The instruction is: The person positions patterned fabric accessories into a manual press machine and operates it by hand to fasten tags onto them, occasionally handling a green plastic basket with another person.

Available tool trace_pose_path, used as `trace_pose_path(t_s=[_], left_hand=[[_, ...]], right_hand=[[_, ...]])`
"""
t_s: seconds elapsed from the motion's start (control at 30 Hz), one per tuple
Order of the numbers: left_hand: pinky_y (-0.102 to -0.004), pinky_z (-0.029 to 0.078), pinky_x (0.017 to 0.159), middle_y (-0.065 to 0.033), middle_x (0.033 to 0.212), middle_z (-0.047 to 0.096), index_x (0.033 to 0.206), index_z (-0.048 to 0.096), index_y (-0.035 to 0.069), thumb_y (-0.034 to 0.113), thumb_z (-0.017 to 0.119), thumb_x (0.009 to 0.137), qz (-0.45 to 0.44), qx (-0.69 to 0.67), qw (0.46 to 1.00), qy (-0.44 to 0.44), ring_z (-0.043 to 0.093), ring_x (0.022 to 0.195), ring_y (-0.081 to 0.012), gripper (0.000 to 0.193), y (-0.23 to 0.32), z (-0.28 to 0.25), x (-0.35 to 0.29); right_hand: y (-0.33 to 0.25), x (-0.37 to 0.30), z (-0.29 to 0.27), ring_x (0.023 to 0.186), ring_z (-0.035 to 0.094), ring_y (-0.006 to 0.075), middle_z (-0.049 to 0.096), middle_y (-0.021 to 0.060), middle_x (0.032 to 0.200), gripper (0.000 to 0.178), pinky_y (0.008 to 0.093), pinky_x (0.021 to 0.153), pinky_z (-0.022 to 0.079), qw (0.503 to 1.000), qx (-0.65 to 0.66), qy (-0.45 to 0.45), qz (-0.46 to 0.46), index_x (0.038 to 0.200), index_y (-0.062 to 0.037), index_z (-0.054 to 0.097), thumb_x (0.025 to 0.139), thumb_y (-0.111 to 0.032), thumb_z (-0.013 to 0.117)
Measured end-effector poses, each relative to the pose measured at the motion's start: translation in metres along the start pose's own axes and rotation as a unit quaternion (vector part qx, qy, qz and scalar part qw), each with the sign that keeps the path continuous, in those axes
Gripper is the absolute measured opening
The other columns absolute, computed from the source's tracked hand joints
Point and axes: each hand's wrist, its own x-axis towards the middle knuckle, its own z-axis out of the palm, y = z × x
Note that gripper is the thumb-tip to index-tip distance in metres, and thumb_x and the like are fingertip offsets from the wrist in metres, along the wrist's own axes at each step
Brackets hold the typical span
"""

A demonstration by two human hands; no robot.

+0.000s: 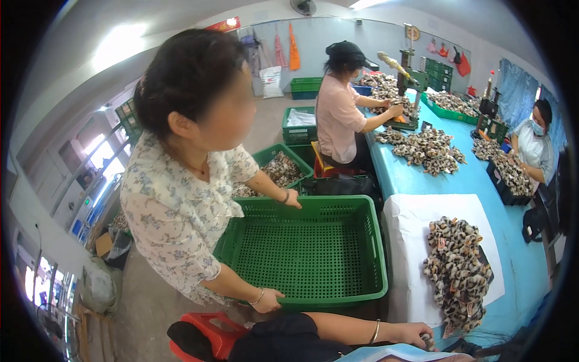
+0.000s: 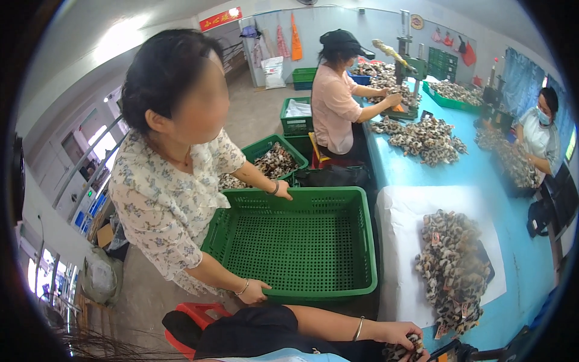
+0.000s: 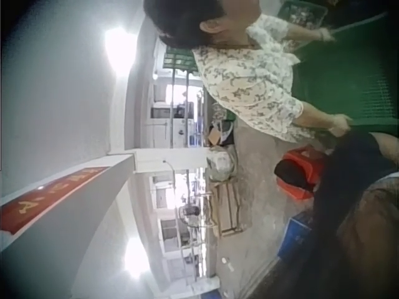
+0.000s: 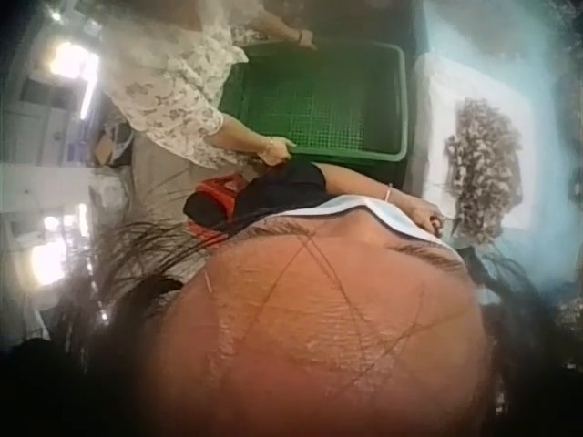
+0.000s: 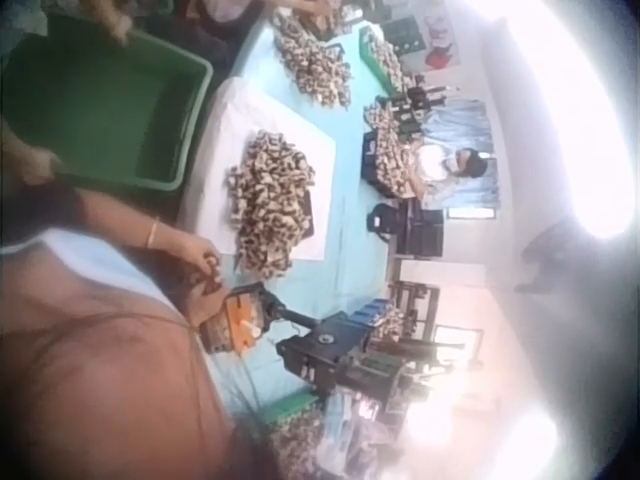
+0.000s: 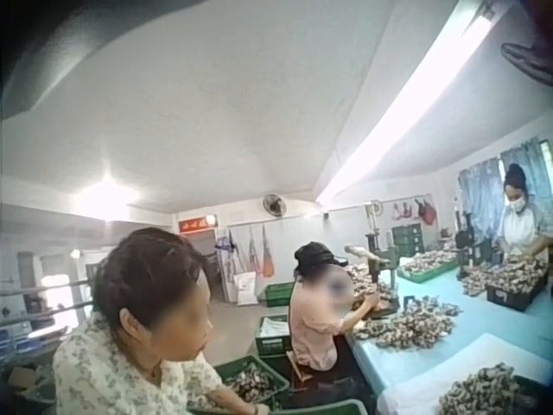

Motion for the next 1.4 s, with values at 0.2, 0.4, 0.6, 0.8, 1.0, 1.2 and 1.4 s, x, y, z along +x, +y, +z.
trace_pose_path(t_s=[0.2,0.4,0.6,0.8,1.0,1.2,1.4], left_hand=[[-0.0250,0.041,0.078,-0.0014,0.088,0.057,0.097,0.057,0.003,0.006,0.062,0.079,-0.001,-0.014,1.000,-0.025,0.050,0.086,-0.0102,0.020,-0.015,-0.007,-0.007],[-0.0230,0.040,0.079,0.0006,0.088,0.056,0.095,0.057,0.003,0.006,0.063,0.079,-0.022,-0.049,0.998,-0.022,0.049,0.085,-0.0079,0.017,0.000,-0.006,-0.013],[-0.0221,0.041,0.077,0.0012,0.086,0.056,0.094,0.057,0.003,0.005,0.064,0.079,-0.028,-0.075,0.996,-0.039,0.050,0.084,-0.0073,0.017,0.006,0.000,-0.011],[-0.0227,0.043,0.077,-0.0007,0.087,0.059,0.095,0.058,0.003,0.001,0.063,0.077,-0.035,-0.086,0.995,-0.038,0.053,0.084,-0.0090,0.020,0.005,-0.004,-0.005],[-0.0244,0.046,0.078,-0.0032,0.090,0.061,0.097,0.058,0.002,-0.002,0.062,0.076,-0.061,-0.118,0.991,-0.022,0.056,0.085,-0.0109,0.022,0.008,-0.001,-0.008],[-0.0274,0.046,0.076,-0.0052,0.086,0.061,0.094,0.059,0.001,-0.002,0.065,0.073,-0.060,-0.127,0.990,-0.012,0.057,0.081,-0.0144,0.023,0.010,0.002,-0.012],[-0.0270,0.046,0.075,-0.0053,0.086,0.061,0.094,0.059,0.001,-0.003,0.064,0.073,-0.065,-0.137,0.988,-0.016,0.057,0.081,-0.0147,0.022,0.007,0.001,-0.010]], right_hand=[[-0.011,-0.001,0.020,0.081,0.056,0.0426,0.058,0.0249,0.087,0.032,0.0443,0.071,0.045,0.993,0.096,0.069,-0.026,0.098,0.0019,0.055,0.082,-0.026,0.055],[-0.035,-0.008,-0.009,0.085,0.056,0.0423,0.058,0.0248,0.089,0.034,0.0464,0.075,0.043,0.995,0.094,-0.024,0.026,0.101,-0.0014,0.056,0.084,-0.031,0.054],[-0.030,-0.007,0.000,0.083,0.058,0.0331,0.057,0.0200,0.089,0.027,0.0374,0.077,0.045,0.993,0.103,0.038,0.040,0.104,-0.0020,0.051,0.082,-0.015,0.058],[-0.027,-0.003,0.010,0.081,0.060,0.0266,0.056,0.0175,0.087,0.027,0.0307,0.079,0.046,0.985,0.139,0.099,0.002,0.104,-0.0022,0.048,0.080,-0.001,0.061],[-0.017,-0.002,0.015,0.085,0.061,0.0305,0.058,0.0197,0.091,0.027,0.0331,0.078,0.047,0.989,0.128,0.074,-0.013,0.105,-0.0028,0.047,0.082,-0.006,0.060],[-0.009,-0.001,0.016,0.087,0.062,0.0349,0.058,0.0213,0.093,0.033,0.0355,0.077,0.048,0.995,0.088,0.043,-0.017,0.111,-0.0044,0.044,0.083,-0.012,0.060],[-0.009,0.000,0.017,0.088,0.061,0.0347,0.058,0.0213,0.093,0.032,0.0361,0.078,0.047,0.995,0.088,0.050,-0.009,0.110,-0.0040,0.044,0.084,-0.011,0.059]])
